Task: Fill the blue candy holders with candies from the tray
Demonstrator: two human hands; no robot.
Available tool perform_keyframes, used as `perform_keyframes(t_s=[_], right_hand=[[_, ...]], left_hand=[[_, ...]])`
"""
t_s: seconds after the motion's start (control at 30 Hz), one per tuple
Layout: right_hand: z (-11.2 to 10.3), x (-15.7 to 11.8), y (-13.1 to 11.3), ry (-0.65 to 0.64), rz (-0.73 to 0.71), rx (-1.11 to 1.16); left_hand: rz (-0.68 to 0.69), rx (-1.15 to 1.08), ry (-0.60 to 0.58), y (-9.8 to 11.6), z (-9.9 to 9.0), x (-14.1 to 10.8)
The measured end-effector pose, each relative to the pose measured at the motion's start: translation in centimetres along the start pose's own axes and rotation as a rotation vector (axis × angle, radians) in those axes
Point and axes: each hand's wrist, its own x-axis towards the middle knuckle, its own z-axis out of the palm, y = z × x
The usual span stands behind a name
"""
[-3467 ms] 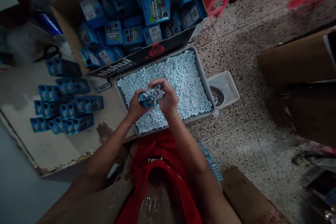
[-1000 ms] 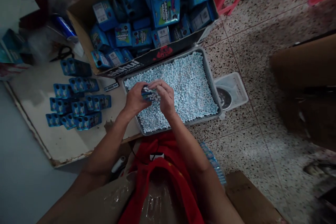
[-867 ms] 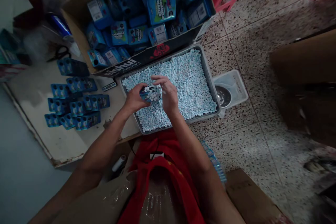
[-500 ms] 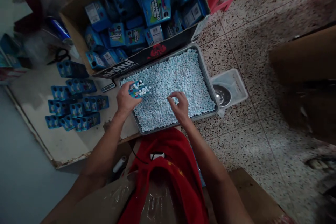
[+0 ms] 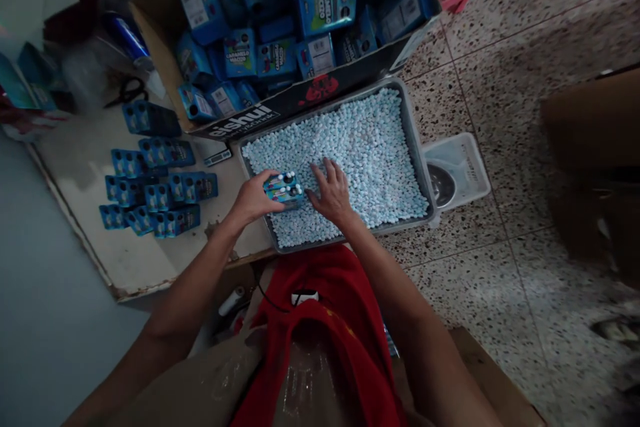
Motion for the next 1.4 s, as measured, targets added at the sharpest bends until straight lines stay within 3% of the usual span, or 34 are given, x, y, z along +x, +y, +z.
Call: perform_keyframes(t_s=[0.13,0.27,0.4,0.47,0.57,0.67,0.87,1.03,1.17,1.23,1.33,1.4], right_hand=[[1.3,1.6,-0.1,-0.068,-0.044,-0.041],[1.4,4.3,1.1,-0.045,0.080,0.136],[-0.8,5.2,2.4,0.178,0.452,0.673],[-2.6,4.4,2.5,0.201,0.593,1.058],[-5.2,2.8,1.8,0.137,0.628,1.514],[-6.8,2.0,-0.4,0.101,0.522,1.691],[-7.0,3.0,-7.1,0.256,0.274,1.687],[-6.4,3.5,-9.0,0.288,0.207,1.462],[-6.2,2.6,-8.9,0.201,0.152,1.387],[-6.3,2.0,-8.1,0.239,0.143,1.372],[-6.1,1.0,-5.3,0.397,0.317,1.256],[-6.0,0.3,-2.8,0.386,0.477,1.085]], left_hand=[[0.019,-0.014,0.027,-0.2,-1.4,-1.5],[0.072,-0.174,0.082,-0.9,-1.8,-2.7],[0.109,-0.301,0.142,-1.0,0.1,-2.5],[0.105,-0.295,0.156,-0.4,1.2,-1.8],[0.133,-0.184,0.109,1.2,1.7,-0.8],[0.140,-0.040,0.042,2.6,1.3,-0.6],[0.079,0.126,-0.032,4.0,0.5,-1.4],[0.084,0.178,-0.066,4.9,0.8,-1.4],[0.075,0.141,-0.028,4.3,1.0,-1.5],[0.056,0.112,0.043,3.7,1.0,-1.5],[0.143,0.072,0.066,3.0,1.2,-1.3],[0.192,0.028,0.041,2.6,1.5,-0.9]])
